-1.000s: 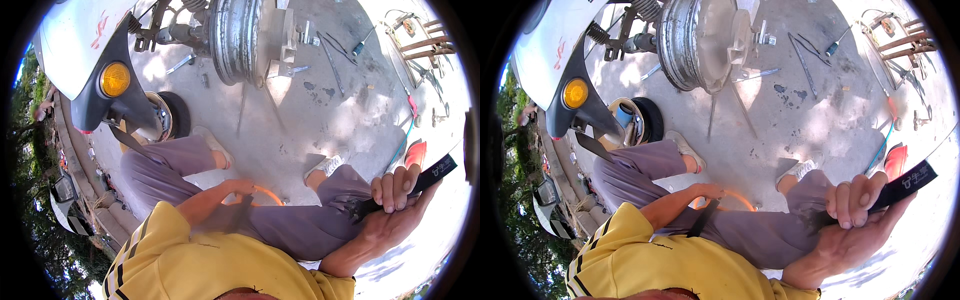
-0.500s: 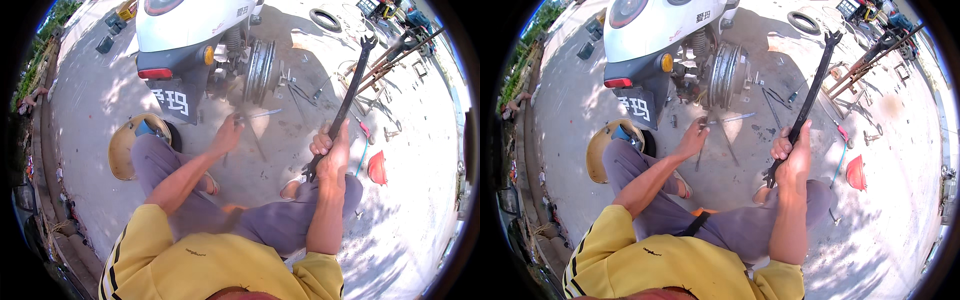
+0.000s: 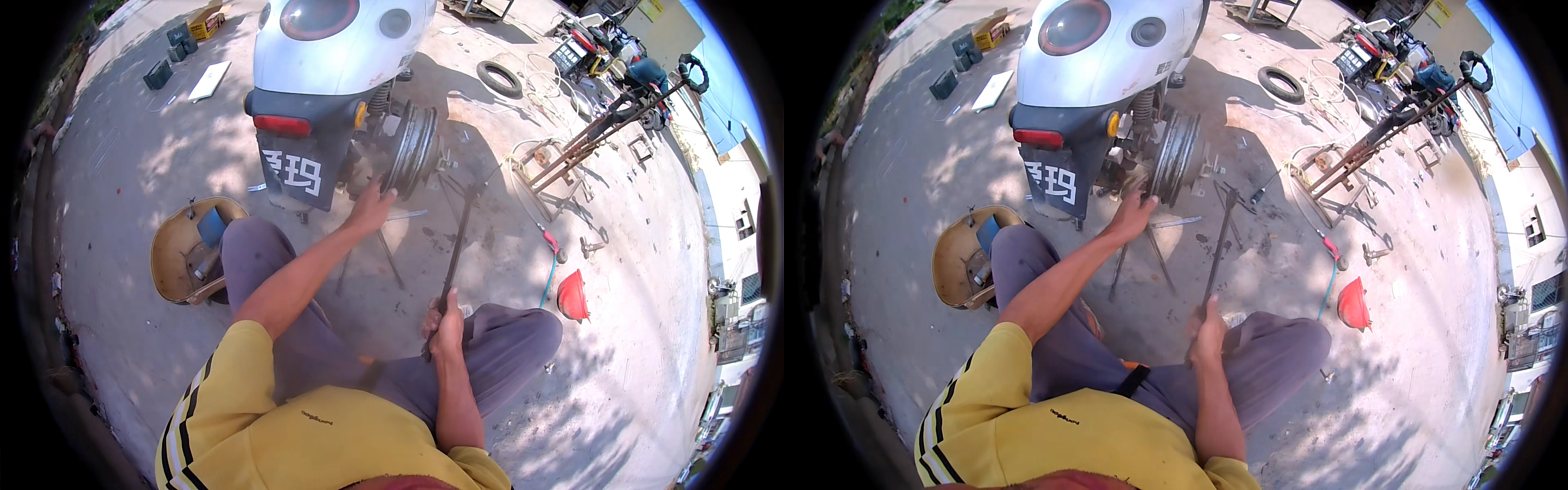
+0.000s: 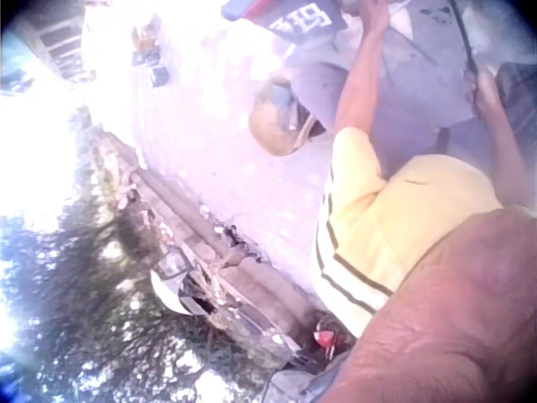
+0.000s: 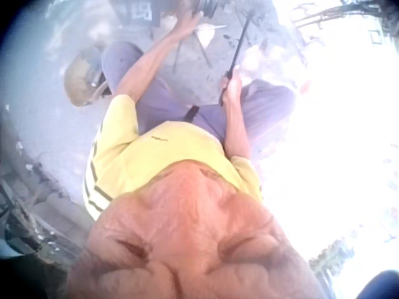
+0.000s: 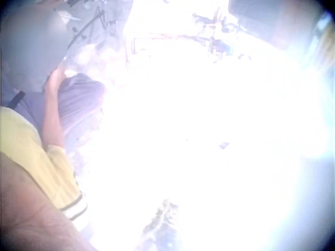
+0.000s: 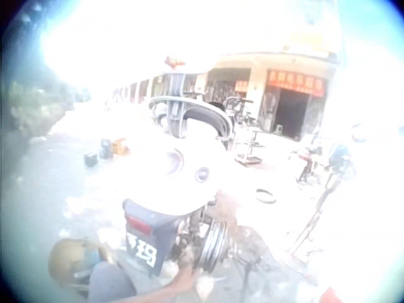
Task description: The person uses a wrench to loosen and remove the rear wheel of a scooter. They repeatedly strike the wheel hub with the wrench to loosen it, then detach the wheel from the axle and set it aside.
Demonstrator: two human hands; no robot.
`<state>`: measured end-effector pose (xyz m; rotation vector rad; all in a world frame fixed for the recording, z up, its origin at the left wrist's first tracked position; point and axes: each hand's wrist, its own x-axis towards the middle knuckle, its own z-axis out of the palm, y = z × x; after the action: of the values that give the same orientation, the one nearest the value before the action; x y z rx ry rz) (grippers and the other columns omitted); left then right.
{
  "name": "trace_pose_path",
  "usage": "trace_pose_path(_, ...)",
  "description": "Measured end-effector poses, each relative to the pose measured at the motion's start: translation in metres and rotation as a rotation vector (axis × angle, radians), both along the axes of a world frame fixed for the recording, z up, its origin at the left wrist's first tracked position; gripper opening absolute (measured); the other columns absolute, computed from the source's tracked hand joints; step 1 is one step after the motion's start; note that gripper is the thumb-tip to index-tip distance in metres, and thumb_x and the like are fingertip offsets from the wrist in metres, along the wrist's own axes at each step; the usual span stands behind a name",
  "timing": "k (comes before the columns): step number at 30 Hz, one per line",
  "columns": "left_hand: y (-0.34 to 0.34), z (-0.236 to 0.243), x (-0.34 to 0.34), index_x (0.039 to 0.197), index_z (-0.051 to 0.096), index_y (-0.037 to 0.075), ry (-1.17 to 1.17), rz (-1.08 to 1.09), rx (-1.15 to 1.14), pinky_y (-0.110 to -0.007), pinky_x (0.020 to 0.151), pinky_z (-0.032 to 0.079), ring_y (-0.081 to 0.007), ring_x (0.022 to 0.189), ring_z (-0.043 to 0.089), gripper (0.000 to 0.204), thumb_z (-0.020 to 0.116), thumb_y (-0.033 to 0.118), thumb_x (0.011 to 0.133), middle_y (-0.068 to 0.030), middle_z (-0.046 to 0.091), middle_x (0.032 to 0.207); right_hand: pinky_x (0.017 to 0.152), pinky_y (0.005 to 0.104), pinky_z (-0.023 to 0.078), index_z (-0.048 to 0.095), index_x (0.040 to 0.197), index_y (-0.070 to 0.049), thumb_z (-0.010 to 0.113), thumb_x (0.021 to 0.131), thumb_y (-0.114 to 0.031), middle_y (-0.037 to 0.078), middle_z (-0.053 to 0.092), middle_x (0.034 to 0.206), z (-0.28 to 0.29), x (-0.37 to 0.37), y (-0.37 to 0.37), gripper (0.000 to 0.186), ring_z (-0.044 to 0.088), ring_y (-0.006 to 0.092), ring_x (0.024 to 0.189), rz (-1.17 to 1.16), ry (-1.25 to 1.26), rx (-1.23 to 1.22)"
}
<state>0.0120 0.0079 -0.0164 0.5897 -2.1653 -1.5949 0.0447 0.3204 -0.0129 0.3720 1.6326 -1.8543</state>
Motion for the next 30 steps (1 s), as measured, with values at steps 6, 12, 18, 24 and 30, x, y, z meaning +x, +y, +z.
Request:
trace_pose_path(6,0.000,0.012,0.012,0.145,0.048,-0.002,-0.052,0.040,-0.210,-0.049,0.108,0.043,-0.0479,0.129,0.054,0.049,0.055,0.021,0.102,-0.0314,0.058,0.138,0.046,0.0278,0.033,0.063,0.086,-0.003,0.054,0.105,-0.056,-0.001,0.047,0.062,0.009,-0.004,-0.002,0.057,0.042,0.0111,0.050,0.000,-0.057,-0.039)
trace_pose_path(12,-0.014,-0.037,0.007,0.145,0.049,-0.002,-0.152,-0.022,-0.226,-0.048,0.107,0.045,-0.0488,0.127,0.057,0.051,0.057,0.023,0.102,-0.0307,0.062,0.135,0.044,0.0296,0.028,0.055,0.086,-0.005,0.048,0.106,-0.062,-0.004,0.033,0.054,-0.010,-0.011,-0.019,0.061,0.034,0.0119,0.044,0.047,-0.009,0.050)
trace_pose_path(18,-0.011,-0.049,0.015,0.152,0.041,-0.004,-0.205,0.016,-0.209,-0.046,0.113,0.041,-0.0441,0.135,0.053,0.060,0.057,0.025,0.102,-0.0311,0.058,0.141,0.046,0.0288,0.029,0.055,0.085,-0.004,0.047,0.108,-0.057,-0.004,0.035,0.055,0.025,0.001,-0.039,0.059,0.034,0.0111,0.045,0.024,-0.129,0.002)
trace_pose_path(24,-0.001,-0.018,0.016,0.153,0.044,0.000,-0.068,0.055,-0.166,-0.039,0.111,0.043,-0.0348,0.134,0.058,0.055,0.057,0.025,0.105,-0.0245,0.061,0.142,0.046,0.0292,0.029,0.054,0.085,-0.003,0.045,0.109,-0.056,-0.003,0.036,0.054,0.020,-0.005,-0.046,0.058,0.033,0.0116,0.044,0.064,-0.116,-0.004)
trace_pose_path(30,0.000,-0.013,0.013,0.153,0.044,-0.001,-0.157,0.066,-0.142,-0.038,0.109,0.045,-0.0338,0.130,0.061,0.055,0.056,0.024,0.105,-0.0244,0.065,0.136,0.046,0.0285,0.029,0.055,0.084,-0.003,0.046,0.108,-0.057,-0.003,0.037,0.053,0.010,-0.008,-0.051,0.060,0.033,0.0114,0.044,0.061,-0.132,-0.021)
